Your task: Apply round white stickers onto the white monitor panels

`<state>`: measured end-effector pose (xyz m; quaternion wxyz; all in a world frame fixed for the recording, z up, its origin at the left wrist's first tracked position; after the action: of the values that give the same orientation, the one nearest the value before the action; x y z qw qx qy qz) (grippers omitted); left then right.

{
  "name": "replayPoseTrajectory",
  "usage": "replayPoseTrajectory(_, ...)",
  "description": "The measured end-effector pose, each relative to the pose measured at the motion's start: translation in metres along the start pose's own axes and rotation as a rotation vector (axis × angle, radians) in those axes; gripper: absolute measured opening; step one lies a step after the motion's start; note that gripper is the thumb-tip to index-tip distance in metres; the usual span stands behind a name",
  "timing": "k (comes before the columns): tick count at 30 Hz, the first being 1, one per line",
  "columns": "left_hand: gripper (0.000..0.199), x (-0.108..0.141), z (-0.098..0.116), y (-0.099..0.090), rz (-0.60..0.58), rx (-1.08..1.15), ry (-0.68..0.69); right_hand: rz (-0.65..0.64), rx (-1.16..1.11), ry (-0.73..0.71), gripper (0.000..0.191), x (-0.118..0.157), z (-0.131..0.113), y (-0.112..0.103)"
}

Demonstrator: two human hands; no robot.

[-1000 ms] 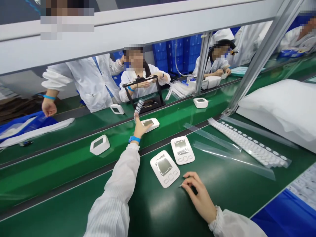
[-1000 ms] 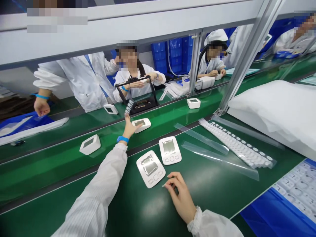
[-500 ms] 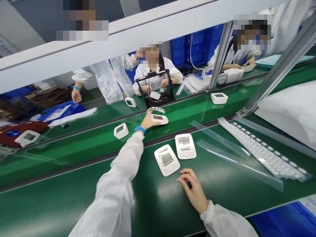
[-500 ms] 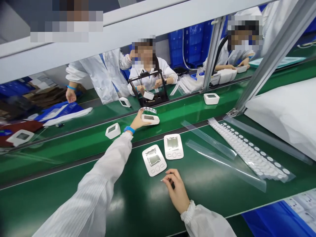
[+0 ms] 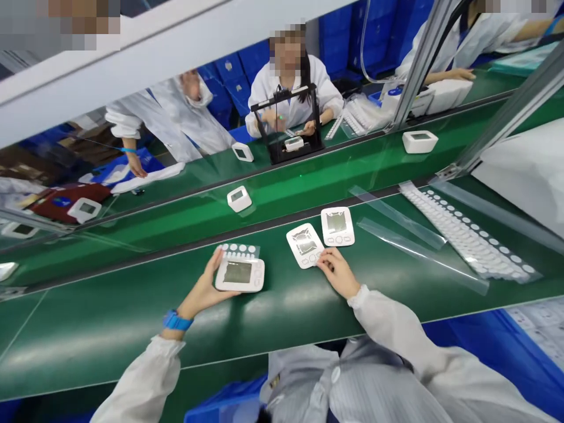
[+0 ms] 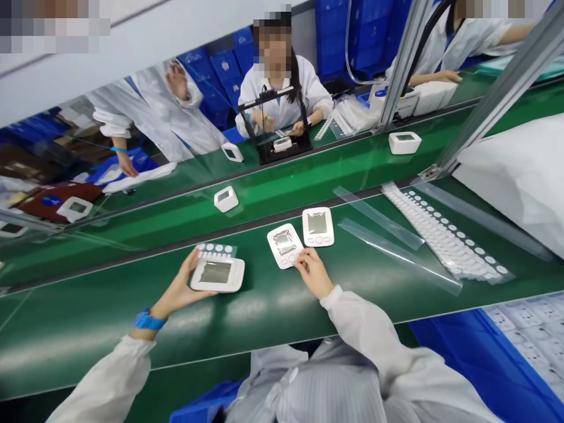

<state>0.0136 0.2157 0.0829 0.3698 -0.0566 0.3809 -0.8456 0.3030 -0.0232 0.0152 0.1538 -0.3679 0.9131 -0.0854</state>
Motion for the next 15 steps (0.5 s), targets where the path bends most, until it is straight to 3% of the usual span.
replayPoseTrajectory(2,0.125,0.008,-0.007,0.028,-0.08,-0.005,0.012,-0.077,0.108,-0.068,0.015,-0.016,-0.006,0.007)
replayPoseTrajectory(5,0.126,-0.008,-0.013,0.052,-0.187,-0.06,0.062,-0.183,0.219,-0.111,0.013,-0.031,-0.012,0.02)
replayPoseTrajectory(10,0.12,-0.06,-0.03,0.038,-0.109,-0.145,0.088,-0.243,0.292,-0.061,0.014,-0.035,-0.01,0.033)
replayPoseTrajectory(15,0.102,-0.067,-0.053,0.037,0.132,0.042,0.091,-0.235,0.298,-0.032,0.014,-0.035,-0.011,0.032)
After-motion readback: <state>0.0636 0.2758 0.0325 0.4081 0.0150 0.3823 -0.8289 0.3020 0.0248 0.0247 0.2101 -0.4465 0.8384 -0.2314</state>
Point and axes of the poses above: each hand's wrist, its own x-axis away from the middle knuckle, its own y-axis out of the palm, z = x × y, the point moved 5 cm from there along -x, towards the middle knuckle, and after that the axes turned 13 degrees about z, right-handed, at the moved point
